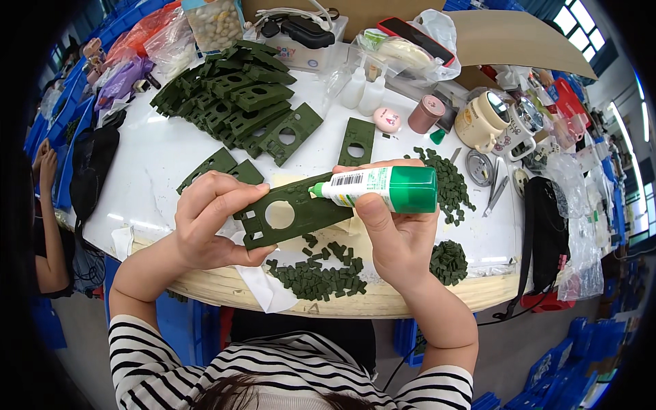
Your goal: The person is applying glue from a bottle to specific areas on plastic toy tank hulls for assembly.
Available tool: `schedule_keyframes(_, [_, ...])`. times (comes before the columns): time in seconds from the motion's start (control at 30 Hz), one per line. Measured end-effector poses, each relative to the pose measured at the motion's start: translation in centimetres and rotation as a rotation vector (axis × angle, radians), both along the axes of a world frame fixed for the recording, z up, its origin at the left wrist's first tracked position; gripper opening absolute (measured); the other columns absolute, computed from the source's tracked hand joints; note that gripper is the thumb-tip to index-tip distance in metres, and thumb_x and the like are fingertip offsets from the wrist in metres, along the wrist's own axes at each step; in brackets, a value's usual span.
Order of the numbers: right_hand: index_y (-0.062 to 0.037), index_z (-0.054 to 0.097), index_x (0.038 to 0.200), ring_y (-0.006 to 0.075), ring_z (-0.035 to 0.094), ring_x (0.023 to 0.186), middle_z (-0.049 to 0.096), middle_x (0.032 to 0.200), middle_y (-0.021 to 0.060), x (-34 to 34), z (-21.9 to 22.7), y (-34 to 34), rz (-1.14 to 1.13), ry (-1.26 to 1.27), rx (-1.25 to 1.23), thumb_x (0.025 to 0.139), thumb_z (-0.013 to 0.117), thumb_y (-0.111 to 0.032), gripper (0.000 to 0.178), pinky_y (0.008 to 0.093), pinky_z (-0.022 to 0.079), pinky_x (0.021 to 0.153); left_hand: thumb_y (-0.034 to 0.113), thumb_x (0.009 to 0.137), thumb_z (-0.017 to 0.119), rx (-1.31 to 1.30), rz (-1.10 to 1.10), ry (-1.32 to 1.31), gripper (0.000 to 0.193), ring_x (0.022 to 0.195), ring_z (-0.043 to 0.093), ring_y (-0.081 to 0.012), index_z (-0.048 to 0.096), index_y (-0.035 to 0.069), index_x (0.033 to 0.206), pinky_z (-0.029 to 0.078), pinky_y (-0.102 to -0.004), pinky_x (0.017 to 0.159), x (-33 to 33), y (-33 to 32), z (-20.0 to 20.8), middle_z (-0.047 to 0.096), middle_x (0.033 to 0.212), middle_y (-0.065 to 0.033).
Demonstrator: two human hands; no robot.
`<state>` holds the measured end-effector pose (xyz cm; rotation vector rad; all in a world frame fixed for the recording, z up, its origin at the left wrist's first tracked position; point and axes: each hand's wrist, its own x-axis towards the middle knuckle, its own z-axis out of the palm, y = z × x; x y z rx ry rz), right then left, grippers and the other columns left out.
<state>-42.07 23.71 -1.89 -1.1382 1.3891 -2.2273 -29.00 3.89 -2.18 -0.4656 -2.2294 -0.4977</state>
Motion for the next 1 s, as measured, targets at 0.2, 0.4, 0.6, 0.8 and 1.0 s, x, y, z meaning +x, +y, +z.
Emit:
schedule_keyframes(0.2, [0.0008,0.044,0.107,0.0262,0.060,0.099,0.060,0.100,0.0175,-0.05,0.00,0.04,-0.001,0.007,0.006,0.088,0.058,-0.015,0.028,0.0375,0.047,0.087,0.020,0.052,0.080,0.008,0.002,0.000,0.059,0.064,0.054,-0.0190,0.060,-0.003,0.102,0.043,-0.0281,0.052,-0.04,0.04,0.09,0.056,0.081,-0.0088])
schedule_keyframes(0.4, [0.0009,0.045,0.107,0.0262,0.060,0.099,0.059,0.099,0.0157,0.02,-0.02,-0.09,-0.007,-0.001,-0.002,0.088,0.059,-0.018,0.030,0.0376,0.047,0.087,0.021,0.053,0.080,0.008,0.004,-0.008,0.059,0.064,0.054,-0.0189,0.060,-0.003,0.102,0.043,-0.0277,0.052,-0.02,-0.02,-0.01,0.056,0.081,-0.0086])
schedule_keyframes(0.6, [0.0006,0.044,0.107,0.0268,0.060,0.099,0.057,0.099,0.0132,0.05,-0.07,-0.01,-0.015,-0.048,-0.009,0.088,0.060,-0.020,0.032,0.0379,0.048,0.087,0.022,0.054,0.080,0.019,0.002,-0.013,0.058,0.064,0.054,-0.0185,0.060,-0.003,0.103,0.044,-0.0272,0.053,-0.04,-0.06,0.02,0.057,0.081,-0.0090])
schedule_keyframes(0.8, [-0.0003,0.043,0.106,0.0270,0.060,0.099,0.058,0.098,0.0136,0.03,0.02,0.00,-0.008,-0.084,0.000,0.088,0.060,-0.024,0.034,0.0381,0.048,0.086,0.022,0.055,0.080,0.102,0.005,-0.006,0.055,0.062,0.053,-0.0173,0.061,0.002,0.103,0.042,-0.0272,0.052,-0.23,0.15,0.07,0.055,0.077,-0.0046])
schedule_keyframes(1.0, [-0.0010,0.044,0.103,0.0242,0.061,0.097,0.060,0.098,0.0170,-0.02,0.03,-0.13,-0.012,-0.011,0.007,0.088,0.060,-0.023,0.031,0.0365,0.047,0.085,0.022,0.055,0.080,0.103,0.008,-0.003,0.055,0.062,0.054,-0.0174,0.062,0.002,0.103,0.042,-0.0271,0.053,-0.18,0.18,0.15,0.055,0.078,-0.0046])
